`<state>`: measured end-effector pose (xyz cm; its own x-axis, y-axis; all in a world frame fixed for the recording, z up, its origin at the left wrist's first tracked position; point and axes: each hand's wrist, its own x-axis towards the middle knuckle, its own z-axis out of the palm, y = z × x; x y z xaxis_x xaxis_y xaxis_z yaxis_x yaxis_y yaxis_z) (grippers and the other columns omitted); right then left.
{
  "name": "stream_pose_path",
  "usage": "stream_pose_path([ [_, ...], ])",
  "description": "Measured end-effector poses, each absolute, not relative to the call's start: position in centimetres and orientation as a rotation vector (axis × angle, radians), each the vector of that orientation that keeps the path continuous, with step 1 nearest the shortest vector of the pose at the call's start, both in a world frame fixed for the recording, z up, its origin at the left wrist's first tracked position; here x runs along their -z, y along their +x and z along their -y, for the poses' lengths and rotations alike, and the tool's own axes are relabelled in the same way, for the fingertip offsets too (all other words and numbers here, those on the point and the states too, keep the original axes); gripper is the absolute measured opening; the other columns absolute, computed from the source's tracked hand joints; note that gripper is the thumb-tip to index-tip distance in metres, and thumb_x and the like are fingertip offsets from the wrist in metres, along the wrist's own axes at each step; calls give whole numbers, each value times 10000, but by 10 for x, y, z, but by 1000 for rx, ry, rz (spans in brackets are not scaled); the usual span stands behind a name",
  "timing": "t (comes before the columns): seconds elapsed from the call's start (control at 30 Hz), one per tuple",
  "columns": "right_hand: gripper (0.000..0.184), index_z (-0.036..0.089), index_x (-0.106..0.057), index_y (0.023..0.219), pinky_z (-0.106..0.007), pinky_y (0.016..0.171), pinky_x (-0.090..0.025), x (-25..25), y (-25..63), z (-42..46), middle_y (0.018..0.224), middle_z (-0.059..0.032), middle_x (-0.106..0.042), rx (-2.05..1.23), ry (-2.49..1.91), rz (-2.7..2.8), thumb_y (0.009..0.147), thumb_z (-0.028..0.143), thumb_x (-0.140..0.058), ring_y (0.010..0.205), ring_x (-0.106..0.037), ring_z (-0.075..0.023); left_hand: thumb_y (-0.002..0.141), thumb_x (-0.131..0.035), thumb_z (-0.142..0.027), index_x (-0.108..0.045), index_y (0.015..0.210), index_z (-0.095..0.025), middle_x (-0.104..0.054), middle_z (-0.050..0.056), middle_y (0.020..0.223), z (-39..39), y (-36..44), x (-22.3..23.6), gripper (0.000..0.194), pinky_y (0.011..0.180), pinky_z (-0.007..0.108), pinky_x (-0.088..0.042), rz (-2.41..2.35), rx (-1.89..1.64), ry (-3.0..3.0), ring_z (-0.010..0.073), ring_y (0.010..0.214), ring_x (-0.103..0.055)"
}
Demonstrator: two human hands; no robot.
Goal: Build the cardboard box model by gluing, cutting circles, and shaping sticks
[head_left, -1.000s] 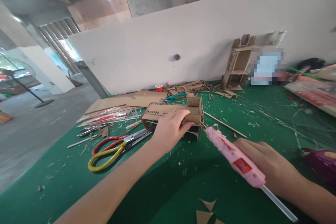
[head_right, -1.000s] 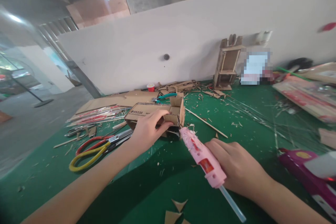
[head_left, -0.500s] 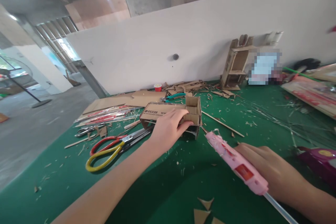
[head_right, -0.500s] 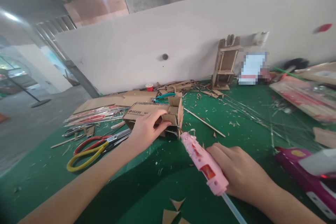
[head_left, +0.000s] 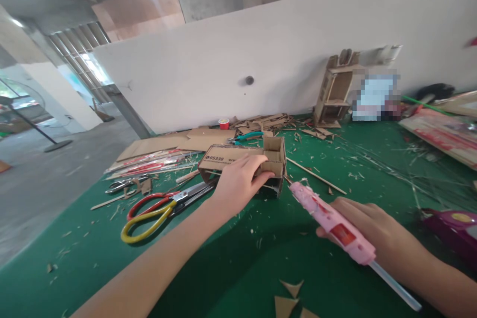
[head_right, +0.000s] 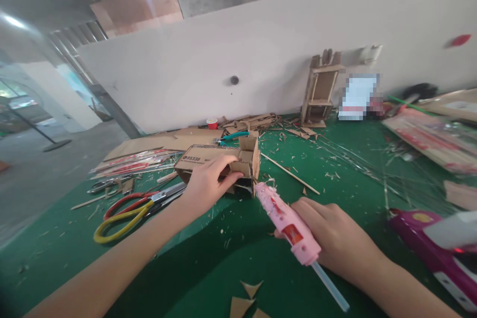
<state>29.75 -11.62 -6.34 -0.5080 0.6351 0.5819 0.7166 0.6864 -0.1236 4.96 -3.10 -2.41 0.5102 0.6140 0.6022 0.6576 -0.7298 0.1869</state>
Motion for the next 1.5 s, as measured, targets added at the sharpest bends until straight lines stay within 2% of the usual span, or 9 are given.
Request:
stream_pose_path([
  [0.13,157,216,-484,822,-244,452,-365,55,292,115,640,22,-541,216,-1024,2263,900,349,-512,508,-561,-131,884,-534,-364,-544,1053,-197,-685,25,914,31,49,24,238,716,296,-493,1141,1009,-2685,200,877,-648],
  [0.53,213,223,-439,765,-229,425,-342,44,286,114,596,36,-508,339,-983,2219,924,362,-462,462,-523,-114,883,-540,-350,-545,1070,-203,-686,29,948,31,49,26,238,763,302,-490,1131,1032,-2683,195,897,-645],
  [0.67,201,223,-440,760,-235,428,-340,48,289,114,591,41,-491,315,-1004,2226,911,346,-488,457,-512,-116,880,-547,-335,-547,1055,-204,-686,25,929,32,49,24,218,750,297,-491,1144,1029,-2684,194,885,-646],
  [0.83,94,209,-470,824,-256,455,-351,63,298,115,647,25,-516,231,-1031,2328,884,259,-522,498,-540,-129,873,-560,-334,-546,1051,-200,-686,25,913,32,50,24,224,729,294,-493,1143,1035,-2689,194,865,-650],
  [1.07,82,209,-462,800,-270,440,-333,72,303,114,630,29,-503,275,-1055,2342,858,213,-520,470,-523,-133,875,-555,-339,-548,1055,-197,-687,23,898,31,49,24,229,722,291,-498,1140,1033,-2698,188,856,-652],
  [1.5,112,213,-491,783,-243,443,-352,50,293,115,619,20,-537,268,-1067,2260,878,263,-522,488,-541,-132,887,-529,-349,-554,1084,-200,-687,46,984,31,49,25,248,830,334,-497,1152,1030,-2701,207,943,-641],
])
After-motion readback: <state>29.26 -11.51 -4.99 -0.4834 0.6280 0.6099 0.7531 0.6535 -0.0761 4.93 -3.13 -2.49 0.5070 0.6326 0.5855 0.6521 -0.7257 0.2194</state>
